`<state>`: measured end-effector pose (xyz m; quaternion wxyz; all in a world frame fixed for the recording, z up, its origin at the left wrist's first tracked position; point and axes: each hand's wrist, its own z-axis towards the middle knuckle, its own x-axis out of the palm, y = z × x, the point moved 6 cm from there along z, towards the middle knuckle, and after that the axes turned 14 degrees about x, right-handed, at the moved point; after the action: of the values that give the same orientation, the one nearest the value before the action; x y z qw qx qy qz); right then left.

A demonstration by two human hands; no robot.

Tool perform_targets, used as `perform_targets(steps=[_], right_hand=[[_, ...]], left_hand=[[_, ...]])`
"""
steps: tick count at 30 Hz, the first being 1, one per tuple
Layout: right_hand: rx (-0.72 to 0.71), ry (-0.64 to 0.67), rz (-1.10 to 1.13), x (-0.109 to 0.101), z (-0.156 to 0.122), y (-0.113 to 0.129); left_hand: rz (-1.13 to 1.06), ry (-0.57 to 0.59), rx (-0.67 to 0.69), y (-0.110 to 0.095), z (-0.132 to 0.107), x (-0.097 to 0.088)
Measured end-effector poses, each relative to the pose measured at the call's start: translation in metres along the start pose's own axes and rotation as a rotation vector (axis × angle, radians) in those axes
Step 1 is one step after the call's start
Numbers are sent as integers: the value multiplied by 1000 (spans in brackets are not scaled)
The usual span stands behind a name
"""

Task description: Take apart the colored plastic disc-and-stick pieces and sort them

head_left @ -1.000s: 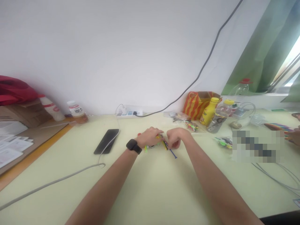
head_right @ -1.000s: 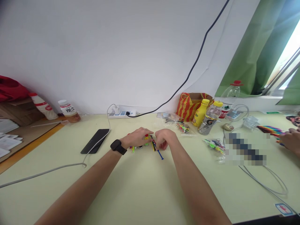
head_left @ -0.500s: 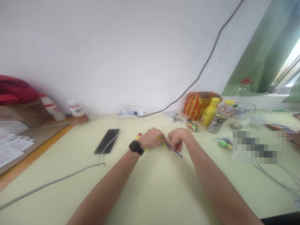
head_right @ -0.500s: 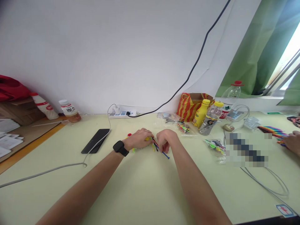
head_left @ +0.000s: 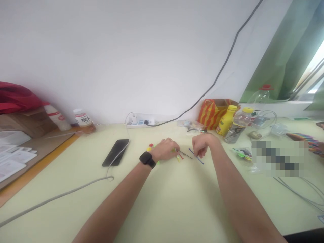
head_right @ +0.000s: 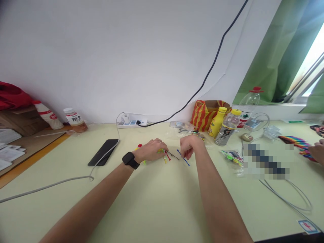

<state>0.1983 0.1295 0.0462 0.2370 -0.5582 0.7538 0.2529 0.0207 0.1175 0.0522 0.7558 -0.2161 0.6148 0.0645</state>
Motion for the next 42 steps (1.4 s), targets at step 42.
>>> perform_targets(steps=[42], right_hand=[[-318, -226, 340, 11, 21, 69]], left_hand=[[-37, 22, -312, 62, -54, -50]])
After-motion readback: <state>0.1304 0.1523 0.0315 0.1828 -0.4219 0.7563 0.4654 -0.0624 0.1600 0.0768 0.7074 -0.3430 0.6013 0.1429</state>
